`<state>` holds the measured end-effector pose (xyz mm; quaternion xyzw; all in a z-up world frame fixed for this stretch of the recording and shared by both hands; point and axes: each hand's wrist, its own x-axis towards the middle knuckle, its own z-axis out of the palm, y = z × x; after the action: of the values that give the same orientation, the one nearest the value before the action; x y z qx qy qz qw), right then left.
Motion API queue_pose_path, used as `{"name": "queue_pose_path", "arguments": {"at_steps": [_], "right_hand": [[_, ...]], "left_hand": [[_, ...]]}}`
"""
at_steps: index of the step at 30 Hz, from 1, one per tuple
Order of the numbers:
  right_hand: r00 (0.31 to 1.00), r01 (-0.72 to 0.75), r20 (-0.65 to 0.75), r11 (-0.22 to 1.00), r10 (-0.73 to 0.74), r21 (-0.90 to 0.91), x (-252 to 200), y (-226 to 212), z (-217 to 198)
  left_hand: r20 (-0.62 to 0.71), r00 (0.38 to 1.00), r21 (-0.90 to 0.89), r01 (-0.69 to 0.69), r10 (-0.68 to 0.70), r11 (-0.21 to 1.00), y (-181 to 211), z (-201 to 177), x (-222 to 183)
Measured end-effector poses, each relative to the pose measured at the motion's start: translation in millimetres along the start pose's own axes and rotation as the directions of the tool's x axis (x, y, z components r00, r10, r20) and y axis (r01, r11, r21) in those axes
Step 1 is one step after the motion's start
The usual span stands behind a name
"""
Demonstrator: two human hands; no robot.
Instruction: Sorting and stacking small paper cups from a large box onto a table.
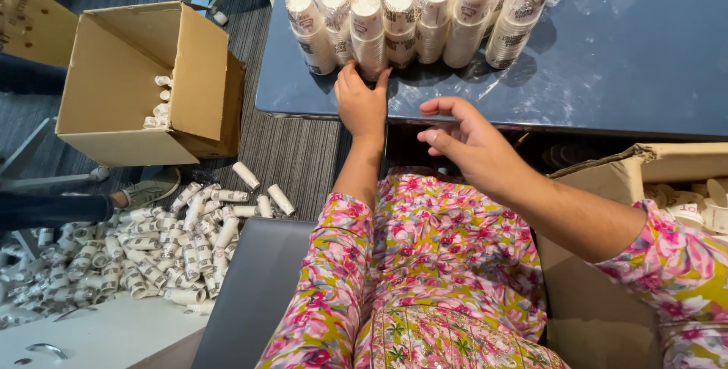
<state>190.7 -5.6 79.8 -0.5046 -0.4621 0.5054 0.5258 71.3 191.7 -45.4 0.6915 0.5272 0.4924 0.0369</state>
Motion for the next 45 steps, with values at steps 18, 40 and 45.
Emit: {"name": "queue_pose_path", "arguments": {"at_steps": [18, 40, 45], "right_hand": [[0.731, 0.057, -0.644, 0.96, -0.226, -0.273, -236.3, -63.1, -233.7], [0.591, -0.749, -0.807, 0.39, 0.025, -0.536, -256.0, 150.9, -246.9], [0.621, -0.386, -0.773, 0.807, -0.13, -0.446, -259.0, 99.2, -217.3]], "left_hand": [[-0.229, 0.954, -0.361, -0.268, 0.194, 0.893, -6.4, -10.4, -32.8], [0.709, 0.15, -0.703, 0.07, 0.69, 0.708, 347.7, -19.7, -186.8], [0.464, 0.364, -0.802, -0.213, 0.807, 0.557, 338.2, -9.3, -193.9]]}}
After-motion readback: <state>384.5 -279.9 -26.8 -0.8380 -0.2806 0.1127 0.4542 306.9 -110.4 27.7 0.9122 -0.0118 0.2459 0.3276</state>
